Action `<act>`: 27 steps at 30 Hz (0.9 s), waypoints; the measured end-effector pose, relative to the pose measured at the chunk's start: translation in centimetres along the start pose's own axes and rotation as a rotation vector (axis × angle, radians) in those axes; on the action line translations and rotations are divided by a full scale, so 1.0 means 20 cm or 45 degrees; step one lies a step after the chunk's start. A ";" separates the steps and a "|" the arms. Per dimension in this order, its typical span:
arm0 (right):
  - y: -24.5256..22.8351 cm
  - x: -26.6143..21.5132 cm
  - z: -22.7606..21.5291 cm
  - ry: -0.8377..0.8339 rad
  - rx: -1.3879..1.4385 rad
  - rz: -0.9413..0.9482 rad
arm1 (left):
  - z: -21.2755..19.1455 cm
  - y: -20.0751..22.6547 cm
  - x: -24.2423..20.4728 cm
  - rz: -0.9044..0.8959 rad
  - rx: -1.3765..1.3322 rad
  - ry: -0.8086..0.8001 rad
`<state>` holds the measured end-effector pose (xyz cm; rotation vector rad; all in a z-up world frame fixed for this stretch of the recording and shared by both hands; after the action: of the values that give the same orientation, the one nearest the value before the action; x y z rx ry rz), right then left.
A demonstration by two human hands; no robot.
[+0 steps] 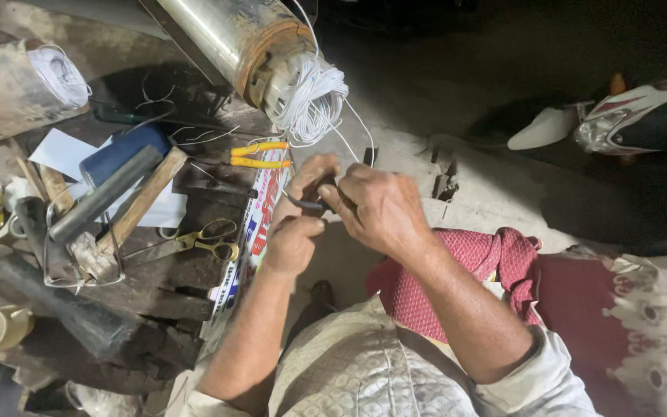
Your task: The person wraps black electrical tape around a white wire by hand. They repeatedly wind the tape around the wire, tear off pieces, and continue wrapping to cover the wire's length.
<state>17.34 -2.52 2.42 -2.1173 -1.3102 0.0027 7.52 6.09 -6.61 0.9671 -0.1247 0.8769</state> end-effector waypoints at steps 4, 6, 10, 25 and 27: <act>-0.01 0.01 -0.06 -0.055 0.081 0.135 | -0.07 0.01 0.03 -0.106 0.434 -0.180; -0.01 -0.03 -0.07 -0.114 0.202 0.148 | -0.12 0.04 0.01 -0.111 0.709 -0.206; -0.02 -0.12 -0.05 -0.207 0.436 0.003 | -0.17 0.07 -0.08 -0.095 0.901 -0.276; -0.01 -0.23 0.11 -0.042 0.364 0.071 | -0.21 0.04 -0.14 -0.516 0.316 -0.379; -0.01 -0.22 0.10 -0.031 0.320 0.058 | -0.19 0.07 -0.11 -0.437 0.361 -0.452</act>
<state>14.26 -5.05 -0.42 -1.9371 -1.2066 0.2024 4.10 8.11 -9.00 1.3591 -0.1337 0.4068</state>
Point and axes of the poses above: each hand's wrist, its own x-axis towards the middle knuckle, its own z-axis out of the palm, y = z × x, the point moved 6 cm from there along x, towards the middle knuckle, and after that the axes turned 14 degrees about z, right-handed, at the moved point
